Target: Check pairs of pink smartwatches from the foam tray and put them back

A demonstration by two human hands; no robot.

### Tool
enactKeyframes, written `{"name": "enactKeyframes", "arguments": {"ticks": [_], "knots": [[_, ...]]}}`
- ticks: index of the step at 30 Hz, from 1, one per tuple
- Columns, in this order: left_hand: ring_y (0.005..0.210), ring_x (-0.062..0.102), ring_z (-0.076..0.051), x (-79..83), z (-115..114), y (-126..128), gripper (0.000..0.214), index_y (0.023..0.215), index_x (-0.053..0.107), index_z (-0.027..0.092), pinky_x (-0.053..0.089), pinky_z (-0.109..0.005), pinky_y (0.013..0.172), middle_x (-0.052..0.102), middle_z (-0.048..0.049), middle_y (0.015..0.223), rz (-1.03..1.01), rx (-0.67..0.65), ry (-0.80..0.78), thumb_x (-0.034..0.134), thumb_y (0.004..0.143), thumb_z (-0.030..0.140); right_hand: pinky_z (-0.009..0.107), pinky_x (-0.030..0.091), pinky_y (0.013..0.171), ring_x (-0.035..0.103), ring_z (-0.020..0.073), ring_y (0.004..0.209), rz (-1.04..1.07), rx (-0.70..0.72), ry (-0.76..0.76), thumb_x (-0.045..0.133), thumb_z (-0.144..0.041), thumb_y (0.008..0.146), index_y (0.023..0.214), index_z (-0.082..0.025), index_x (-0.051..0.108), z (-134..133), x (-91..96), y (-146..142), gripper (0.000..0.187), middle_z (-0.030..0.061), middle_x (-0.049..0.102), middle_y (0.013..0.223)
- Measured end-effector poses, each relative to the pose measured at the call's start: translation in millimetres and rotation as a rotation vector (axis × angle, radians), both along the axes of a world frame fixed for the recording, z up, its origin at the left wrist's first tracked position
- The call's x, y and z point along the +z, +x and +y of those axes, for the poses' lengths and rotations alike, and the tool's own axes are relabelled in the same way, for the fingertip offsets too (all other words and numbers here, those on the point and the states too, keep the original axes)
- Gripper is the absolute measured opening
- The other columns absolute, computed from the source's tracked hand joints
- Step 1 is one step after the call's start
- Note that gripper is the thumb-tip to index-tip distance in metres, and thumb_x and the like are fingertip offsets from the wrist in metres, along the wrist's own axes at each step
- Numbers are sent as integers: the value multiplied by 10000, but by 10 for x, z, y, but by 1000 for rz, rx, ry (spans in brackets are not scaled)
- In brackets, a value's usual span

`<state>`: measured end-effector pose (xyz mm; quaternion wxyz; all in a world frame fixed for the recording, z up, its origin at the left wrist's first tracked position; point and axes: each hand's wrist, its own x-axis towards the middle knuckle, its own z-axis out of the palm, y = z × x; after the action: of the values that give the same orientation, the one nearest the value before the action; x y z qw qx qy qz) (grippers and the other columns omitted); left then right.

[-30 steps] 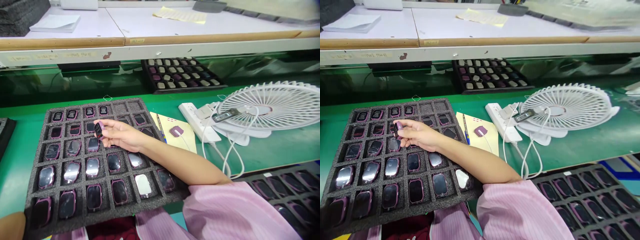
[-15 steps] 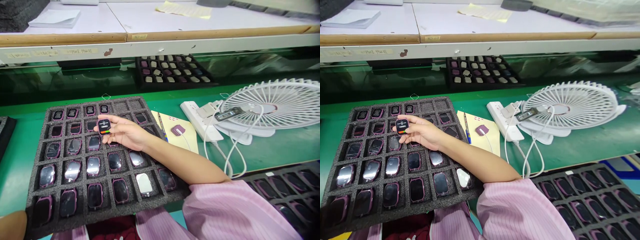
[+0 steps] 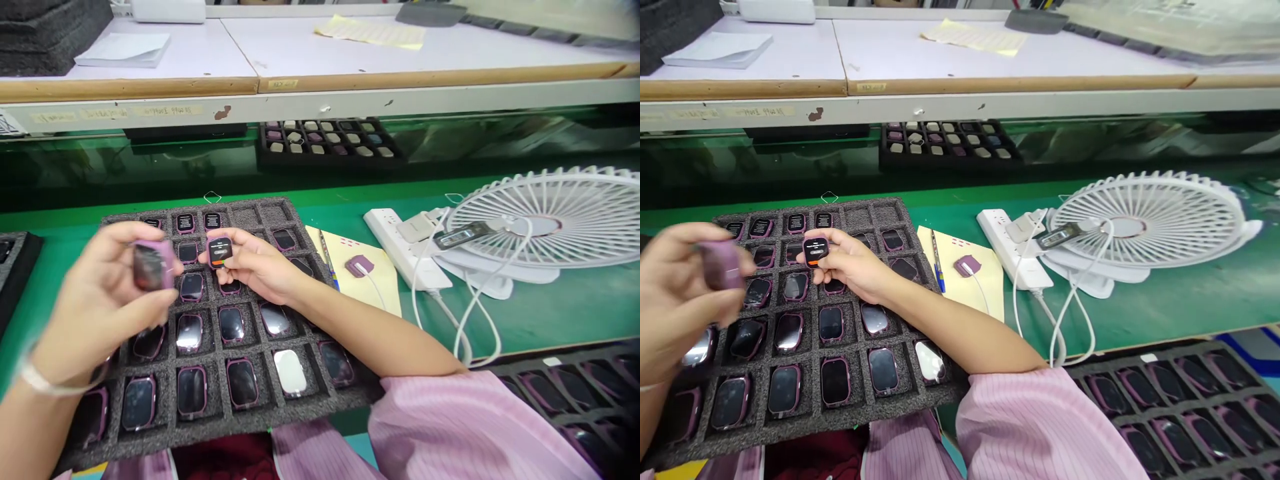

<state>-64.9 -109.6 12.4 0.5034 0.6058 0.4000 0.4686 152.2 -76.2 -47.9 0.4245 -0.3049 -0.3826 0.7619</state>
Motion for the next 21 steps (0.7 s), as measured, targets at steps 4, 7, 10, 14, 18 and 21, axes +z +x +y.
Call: {"name": "enactKeyframes", "arguments": {"ticks": [4, 7, 10, 14, 18, 21], "knots": [[734, 643, -97, -221, 90, 128, 495, 1130, 582, 216, 537, -161, 585, 665, 9, 909, 81, 0, -75, 837, 717, 121, 239, 452, 570, 586, 106, 585, -44, -18, 22, 661, -91, 719, 1195, -201, 603, -24, -6, -3, 493, 25, 766, 974], [790, 674, -119, -333, 130, 175, 500, 1165, 527, 197, 539, -171, 578, 681, -26, 990, 83, 22, -104, 778, 738, 129, 244, 447, 551, 591, 108, 578, -70, -6, 28, 664, -95, 724, 1226, -213, 585, -32, -20, -6, 521, 20, 751, 984], [818, 688, -140, -373, 135, 176, 500, 1162, 503, 206, 539, -177, 547, 681, -45, 1039, 73, 16, -115, 767, 741, 153, 249, 456, 550, 607, 113, 588, -80, -5, 50, 663, -89, 716, 1226, -219, 575, -40, -24, -7, 534, 20, 740, 1008], [757, 675, -119, -387, 136, 168, 505, 1168, 505, 214, 576, -198, 578, 662, -20, 1004, 53, 11, -107, 758, 736, 150, 262, 485, 584, 631, 127, 633, -69, -13, 105, 670, -100, 725, 1204, -222, 573, -51, -19, -9, 504, 13, 732, 980], [662, 671, -93, -390, 141, 168, 529, 1208, 494, 210, 616, -240, 637, 673, 2, 972, -23, -6, -156, 713, 733, 128, 270, 508, 605, 653, 134, 662, -63, -7, 146, 689, -111, 739, 1215, -225, 567, -58, -24, -14, 505, 3, 712, 966], [664, 696, -96, -393, 143, 171, 519, 1202, 494, 200, 637, -252, 665, 689, -7, 1004, -56, -8, -178, 710, 735, 133, 266, 516, 615, 663, 134, 668, -52, -5, 165, 709, -118, 744, 1222, -218, 567, -62, -35, -14, 509, -13, 693, 924]]}}
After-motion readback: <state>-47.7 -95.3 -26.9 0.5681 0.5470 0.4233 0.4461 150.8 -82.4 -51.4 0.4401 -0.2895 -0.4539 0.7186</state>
